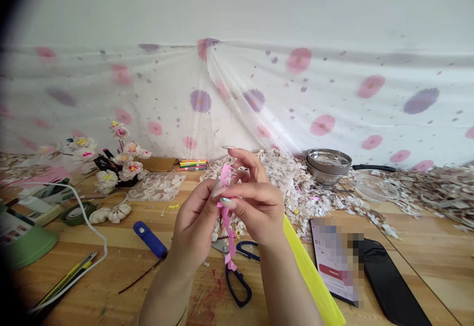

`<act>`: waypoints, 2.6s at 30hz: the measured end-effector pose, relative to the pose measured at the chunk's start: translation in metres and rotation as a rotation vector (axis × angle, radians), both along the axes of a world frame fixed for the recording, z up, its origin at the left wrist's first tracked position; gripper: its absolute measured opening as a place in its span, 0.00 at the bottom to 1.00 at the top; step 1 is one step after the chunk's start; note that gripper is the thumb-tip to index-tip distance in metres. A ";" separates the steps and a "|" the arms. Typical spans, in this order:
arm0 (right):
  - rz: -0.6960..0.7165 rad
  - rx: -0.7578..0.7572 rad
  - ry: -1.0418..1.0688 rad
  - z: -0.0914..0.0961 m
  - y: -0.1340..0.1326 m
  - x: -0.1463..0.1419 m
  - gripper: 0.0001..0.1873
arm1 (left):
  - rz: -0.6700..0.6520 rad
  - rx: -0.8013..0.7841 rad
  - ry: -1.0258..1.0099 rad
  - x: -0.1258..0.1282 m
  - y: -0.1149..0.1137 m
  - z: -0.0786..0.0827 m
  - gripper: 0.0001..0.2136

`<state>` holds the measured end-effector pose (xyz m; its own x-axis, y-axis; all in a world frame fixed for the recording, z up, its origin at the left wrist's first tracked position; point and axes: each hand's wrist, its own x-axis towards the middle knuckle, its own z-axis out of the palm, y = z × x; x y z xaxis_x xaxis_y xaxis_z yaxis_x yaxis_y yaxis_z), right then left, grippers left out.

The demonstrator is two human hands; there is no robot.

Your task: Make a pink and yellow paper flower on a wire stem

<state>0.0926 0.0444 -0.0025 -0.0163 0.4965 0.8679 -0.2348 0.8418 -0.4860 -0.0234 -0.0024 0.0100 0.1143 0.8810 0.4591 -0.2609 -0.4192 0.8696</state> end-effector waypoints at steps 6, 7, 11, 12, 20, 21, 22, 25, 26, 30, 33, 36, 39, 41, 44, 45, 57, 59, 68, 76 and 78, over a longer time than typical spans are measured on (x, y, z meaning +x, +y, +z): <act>0.058 -0.112 0.072 0.002 -0.002 -0.005 0.04 | 0.176 0.161 0.135 0.003 0.001 -0.004 0.13; 0.077 -0.145 0.088 0.002 -0.003 -0.006 0.04 | 0.211 0.196 0.143 0.004 0.001 -0.006 0.12; 0.188 -0.270 0.174 0.002 -0.007 -0.013 0.04 | 0.286 0.297 0.130 0.010 0.002 -0.010 0.10; 0.220 -0.301 0.200 0.001 -0.007 -0.015 0.04 | 0.298 0.310 0.129 0.011 0.002 -0.010 0.09; 0.414 -0.501 0.343 0.003 -0.013 -0.019 0.05 | 0.381 0.419 0.182 0.015 0.000 -0.009 0.08; 0.441 -0.515 0.351 0.003 -0.014 -0.019 0.05 | 0.383 0.433 0.194 0.015 0.000 -0.009 0.08; 0.473 -0.528 0.359 0.004 -0.015 -0.018 0.05 | 0.387 0.446 0.206 0.016 0.000 -0.009 0.08; 0.564 -0.572 0.385 0.005 -0.018 -0.018 0.04 | 0.399 0.459 0.233 0.016 -0.002 -0.009 0.08; 0.580 -0.577 0.386 0.005 -0.019 -0.019 0.04 | 0.397 0.454 0.233 0.015 -0.003 -0.008 0.08; 0.564 -0.533 0.355 0.004 -0.018 -0.019 0.03 | 0.353 0.435 0.183 0.014 -0.005 -0.007 0.09; 0.556 -0.524 0.349 0.003 -0.016 -0.020 0.03 | 0.340 0.421 0.157 0.014 -0.005 -0.006 0.09; 0.564 -0.532 0.368 0.002 -0.015 -0.020 0.04 | 0.348 0.425 0.163 0.014 -0.005 -0.006 0.09; 0.557 -0.548 0.390 0.003 -0.017 -0.021 0.05 | 0.340 0.423 0.189 0.014 -0.005 -0.006 0.08; 0.534 -0.517 0.374 0.004 -0.018 -0.022 0.05 | 0.325 0.416 0.193 0.013 -0.005 -0.005 0.08; 0.468 -0.463 0.321 0.005 -0.019 -0.023 0.05 | 0.322 0.421 0.178 0.013 -0.007 -0.004 0.09; 0.454 -0.460 0.309 0.005 -0.019 -0.023 0.05 | 0.323 0.424 0.182 0.013 -0.007 -0.003 0.09; 0.463 -0.527 0.397 0.008 -0.022 -0.032 0.08 | 0.389 0.373 0.170 0.013 -0.006 -0.008 0.09; 0.455 -0.503 0.403 0.007 -0.020 -0.033 0.07 | 0.372 0.370 0.166 0.013 -0.006 -0.007 0.09; 0.524 -0.519 0.495 0.004 -0.015 -0.032 0.14 | 0.319 0.363 0.176 0.016 -0.006 -0.007 0.09; 0.430 -0.455 0.428 0.003 -0.021 -0.031 0.07 | 0.343 0.369 0.181 0.016 -0.007 -0.008 0.09; 0.400 -0.409 0.405 0.003 -0.021 -0.031 0.06 | 0.350 0.389 0.191 0.015 -0.006 -0.007 0.09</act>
<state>0.0613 0.0236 0.0004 0.0194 0.8082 0.5886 -0.7181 0.4209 -0.5543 -0.0085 -0.0083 0.0031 -0.0419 0.6512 0.7578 0.0989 -0.7520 0.6517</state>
